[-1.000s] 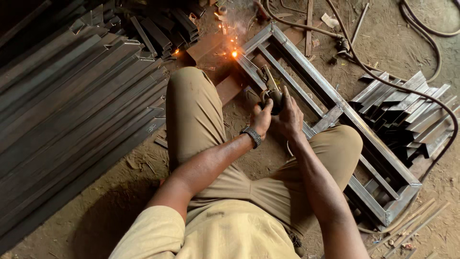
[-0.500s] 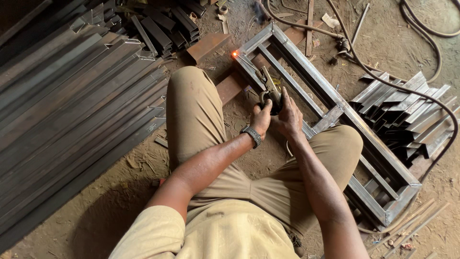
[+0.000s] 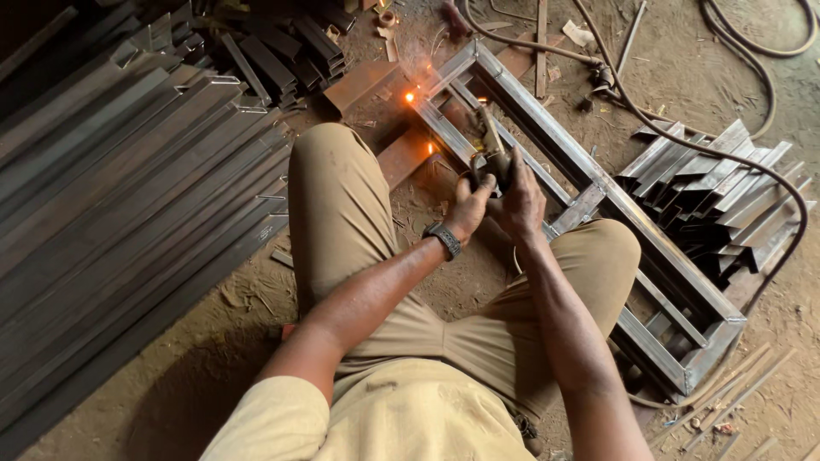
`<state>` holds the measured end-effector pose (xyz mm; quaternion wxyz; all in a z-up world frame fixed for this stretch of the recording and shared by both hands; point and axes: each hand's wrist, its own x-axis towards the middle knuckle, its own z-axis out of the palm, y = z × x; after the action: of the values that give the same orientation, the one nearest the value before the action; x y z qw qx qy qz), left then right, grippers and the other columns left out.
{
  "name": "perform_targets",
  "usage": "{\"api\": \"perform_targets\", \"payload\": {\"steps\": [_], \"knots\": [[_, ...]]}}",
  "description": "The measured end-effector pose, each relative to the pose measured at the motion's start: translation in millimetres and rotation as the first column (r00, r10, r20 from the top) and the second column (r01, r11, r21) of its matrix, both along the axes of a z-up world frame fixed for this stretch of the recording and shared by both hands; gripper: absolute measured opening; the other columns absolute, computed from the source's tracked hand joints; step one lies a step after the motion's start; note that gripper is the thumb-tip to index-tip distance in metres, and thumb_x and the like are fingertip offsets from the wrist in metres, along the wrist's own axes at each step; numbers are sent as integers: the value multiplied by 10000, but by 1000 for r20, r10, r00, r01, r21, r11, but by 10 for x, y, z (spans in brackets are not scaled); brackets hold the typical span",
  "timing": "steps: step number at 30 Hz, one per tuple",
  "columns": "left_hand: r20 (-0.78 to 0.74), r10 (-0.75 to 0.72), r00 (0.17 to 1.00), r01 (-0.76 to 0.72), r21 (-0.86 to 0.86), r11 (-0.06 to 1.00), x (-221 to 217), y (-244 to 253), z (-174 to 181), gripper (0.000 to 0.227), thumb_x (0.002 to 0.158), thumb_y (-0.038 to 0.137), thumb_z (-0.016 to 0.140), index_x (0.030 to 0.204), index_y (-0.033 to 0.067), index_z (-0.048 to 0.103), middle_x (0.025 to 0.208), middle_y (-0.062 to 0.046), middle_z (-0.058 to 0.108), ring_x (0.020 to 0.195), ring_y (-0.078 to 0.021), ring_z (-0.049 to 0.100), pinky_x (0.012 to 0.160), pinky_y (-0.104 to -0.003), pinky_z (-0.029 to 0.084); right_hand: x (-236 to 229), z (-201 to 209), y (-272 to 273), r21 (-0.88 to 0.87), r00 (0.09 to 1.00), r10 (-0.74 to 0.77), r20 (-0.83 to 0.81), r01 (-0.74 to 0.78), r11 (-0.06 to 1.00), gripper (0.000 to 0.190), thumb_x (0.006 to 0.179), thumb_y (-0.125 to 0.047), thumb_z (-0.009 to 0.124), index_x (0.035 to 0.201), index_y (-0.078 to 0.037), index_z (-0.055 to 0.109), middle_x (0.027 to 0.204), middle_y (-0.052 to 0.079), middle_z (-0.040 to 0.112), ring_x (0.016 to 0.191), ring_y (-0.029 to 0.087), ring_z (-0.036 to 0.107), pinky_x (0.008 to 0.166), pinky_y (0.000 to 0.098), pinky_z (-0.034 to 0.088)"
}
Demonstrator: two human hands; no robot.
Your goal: The person sits on the ground and uses a welding torch to join metal bars into a rectangular frame structure. They systematically weld the corners and seams of the frame, producing bright sparks and smoke.
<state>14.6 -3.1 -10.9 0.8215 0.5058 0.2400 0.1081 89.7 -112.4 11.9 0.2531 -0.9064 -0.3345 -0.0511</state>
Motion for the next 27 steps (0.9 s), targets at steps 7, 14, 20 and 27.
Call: {"api": "perform_targets", "payload": {"steps": [7,14,20,27], "knots": [[143,-186,972,154,214,965,58,-19,47,818,960,270,728,1571,72,221,1452,-123,430,1369,-256,404,1125,-518,338,226,-103,-109,194,997,-60,46,50,980,1162,699,-418,976,1564,36,349,1238,212,672,1075,310,693,816,397,618],[107,-142,984,133,89,987,65,-1,50,744,917,208,713,1537,61,329,1204,-128,608,1165,-247,589,1065,-461,478,294,-171,-39,44,992,-122,-33,124,991,1203,671,-450,981,1589,5,350,1155,193,686,1000,314,704,759,424,603],[92,-126,988,115,120,986,82,38,-15,724,911,202,718,1522,46,362,1178,-111,612,1140,-238,594,1043,-449,502,322,-180,14,34,992,-114,-51,116,993,1210,662,-451,985,1595,-11,354,1138,196,689,974,317,712,734,427,605],[80,-129,988,122,93,988,82,28,-41,748,905,207,708,1530,67,320,1200,-81,602,1174,-223,578,1054,-443,478,288,-166,1,45,994,-101,-32,102,994,1180,686,-442,980,1587,10,368,1141,196,689,965,309,720,727,406,612]]}}
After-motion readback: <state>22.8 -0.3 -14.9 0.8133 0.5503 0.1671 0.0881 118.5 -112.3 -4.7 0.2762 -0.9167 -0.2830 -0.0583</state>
